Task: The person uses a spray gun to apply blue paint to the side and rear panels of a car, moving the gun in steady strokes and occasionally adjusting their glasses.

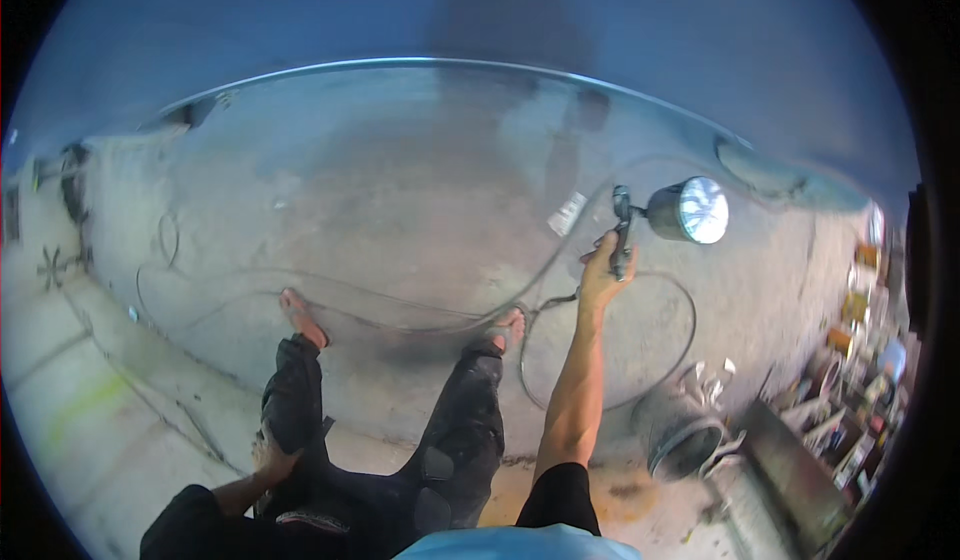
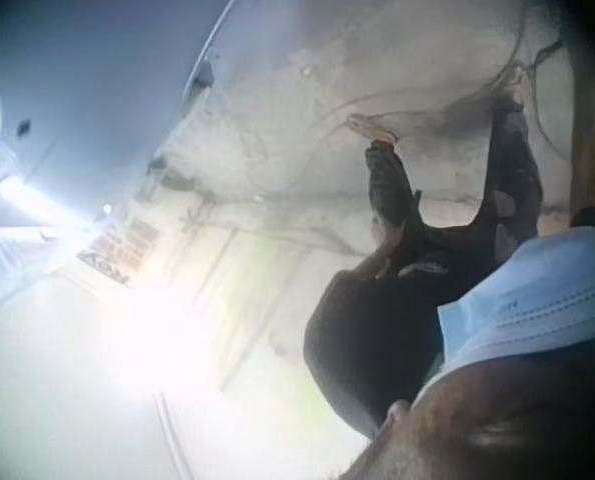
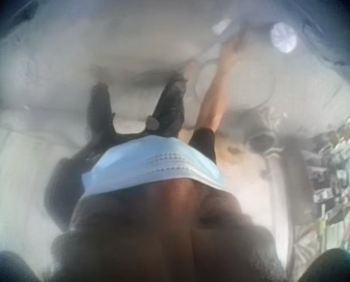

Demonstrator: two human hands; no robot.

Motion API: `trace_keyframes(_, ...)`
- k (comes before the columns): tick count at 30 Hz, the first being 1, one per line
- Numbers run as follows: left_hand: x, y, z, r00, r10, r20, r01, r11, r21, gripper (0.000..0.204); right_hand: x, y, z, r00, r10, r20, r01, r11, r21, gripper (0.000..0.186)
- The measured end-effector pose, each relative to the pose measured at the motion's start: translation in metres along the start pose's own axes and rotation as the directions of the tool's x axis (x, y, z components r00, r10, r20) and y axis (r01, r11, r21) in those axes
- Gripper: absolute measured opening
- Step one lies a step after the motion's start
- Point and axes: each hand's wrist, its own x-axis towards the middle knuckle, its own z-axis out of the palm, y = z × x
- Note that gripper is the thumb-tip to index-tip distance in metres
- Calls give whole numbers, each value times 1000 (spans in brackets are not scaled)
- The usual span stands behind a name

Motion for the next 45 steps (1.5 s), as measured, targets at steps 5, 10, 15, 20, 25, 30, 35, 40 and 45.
trace_keyframes(5,-7,-20,-20,999,11,-38,-16,993,-119,119,-97,-28,146,861,-417,292,466,876,-123,20)
trace_keyframes(10,12,-70,-26,987,85,-138,-123,948,-294,116,-204,-72,260,758,-258,599,349,936,-38,23)
trace_keyframes(15,67,-138,-57,944,246,-219,-323,816,-478,111,-306,-116,327,761,-208,615,262,965,1,29)
trace_keyframes(20,103,-172,-87,926,358,-116,-370,810,-454,109,-345,-133,337,871,-205,446,261,963,-66,36)
trace_keyframes(25,122,-212,-76,898,428,-101,-418,760,-498,104,-365,-161,329,943,71,324,-47,996,-81,33)
trace_keyframes(30,119,-231,-138,929,318,-190,-363,680,-637,101,-369,-115,346,992,64,110,-58,997,-53,34)
trace_keyframes(35,172,-260,-133,966,166,-197,-242,847,-473,112,-383,-98,400,988,100,121,-99,995,-10,34)
trace_keyframes(40,231,-300,-140,999,-33,-14,26,933,-359,123,-440,-92,499,950,-9,313,-40,988,151,26)
trace_keyframes(45,292,-352,-166,992,31,-120,-73,929,-364,118,-514,-88,606,899,-95,429,51,992,111,24)
